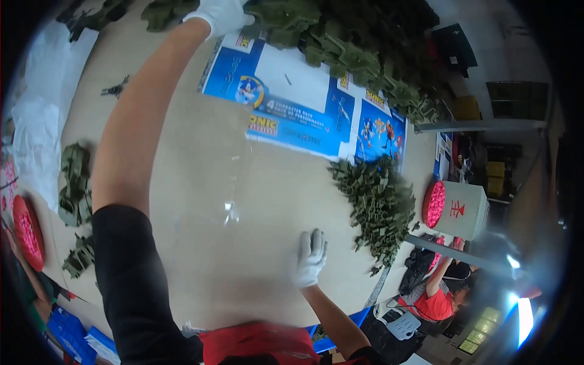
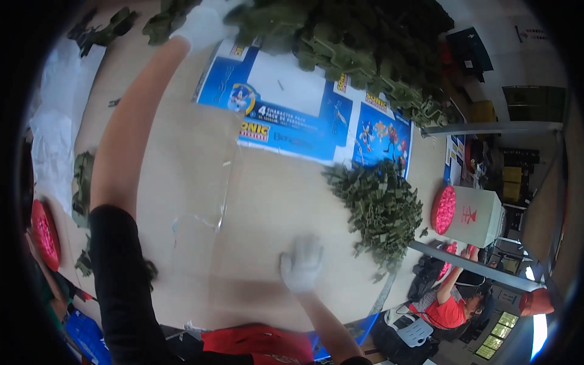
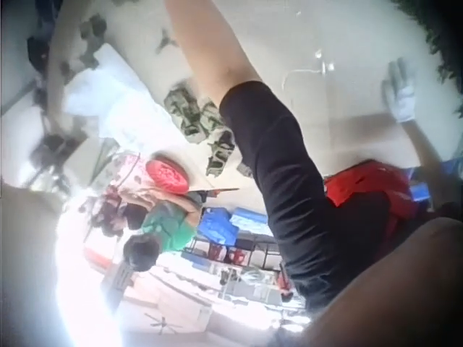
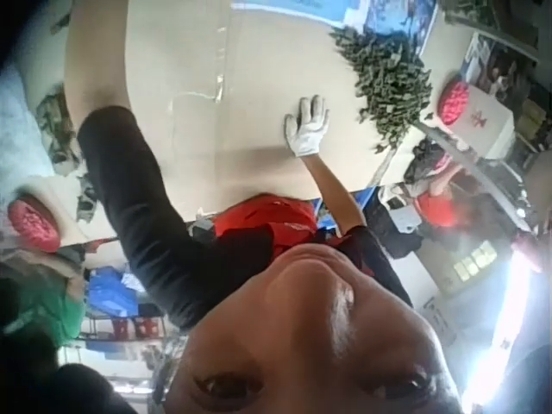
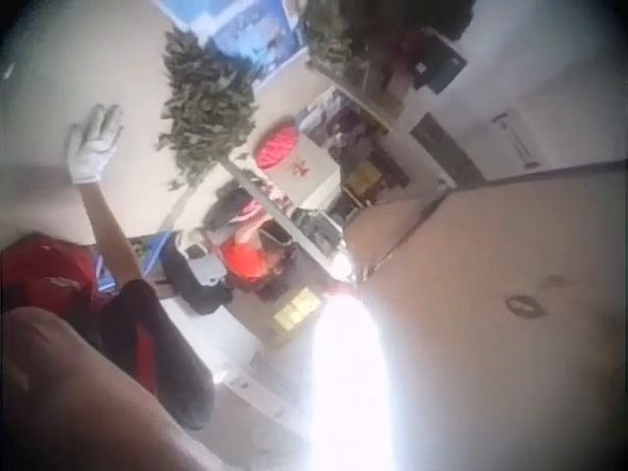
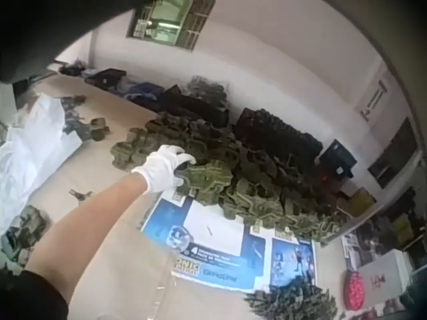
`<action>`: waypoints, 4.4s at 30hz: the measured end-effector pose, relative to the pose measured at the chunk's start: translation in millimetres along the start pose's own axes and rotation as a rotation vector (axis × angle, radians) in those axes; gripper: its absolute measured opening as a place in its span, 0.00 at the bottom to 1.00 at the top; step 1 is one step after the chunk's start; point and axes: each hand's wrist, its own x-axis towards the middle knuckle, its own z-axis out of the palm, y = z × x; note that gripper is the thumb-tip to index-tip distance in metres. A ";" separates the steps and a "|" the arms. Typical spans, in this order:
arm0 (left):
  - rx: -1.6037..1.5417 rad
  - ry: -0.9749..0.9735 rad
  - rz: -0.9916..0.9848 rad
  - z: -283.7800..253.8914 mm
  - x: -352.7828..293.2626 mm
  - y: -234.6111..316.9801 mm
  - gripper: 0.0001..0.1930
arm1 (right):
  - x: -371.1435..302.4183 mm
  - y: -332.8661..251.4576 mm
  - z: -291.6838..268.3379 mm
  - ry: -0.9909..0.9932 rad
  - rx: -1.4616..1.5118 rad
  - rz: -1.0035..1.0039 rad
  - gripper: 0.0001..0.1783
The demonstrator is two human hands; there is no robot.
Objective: The person assembles green plastic toy parts by hand at a factory workbench, fitting the components together.
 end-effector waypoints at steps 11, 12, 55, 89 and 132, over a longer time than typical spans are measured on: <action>0.083 0.163 -0.123 11.2 43.3 4.4 0.40 | 11.2 -7.0 -7.6 -0.103 0.009 0.032 0.38; 0.099 0.177 -0.169 15.8 40.8 9.3 0.42 | 12.6 -7.1 -7.1 -0.087 0.000 0.029 0.38; -0.992 -0.004 -0.829 -97.3 -477.8 191.4 0.33 | -83.7 -106.2 -118.0 -0.531 1.201 0.001 0.43; -1.805 -0.553 -0.559 -83.3 -529.0 306.8 0.49 | -104.0 39.6 -143.8 -0.696 1.153 0.380 0.35; -1.546 -0.073 -0.479 -85.9 -515.6 400.7 0.32 | -135.5 -38.6 -243.5 0.340 0.613 0.102 0.05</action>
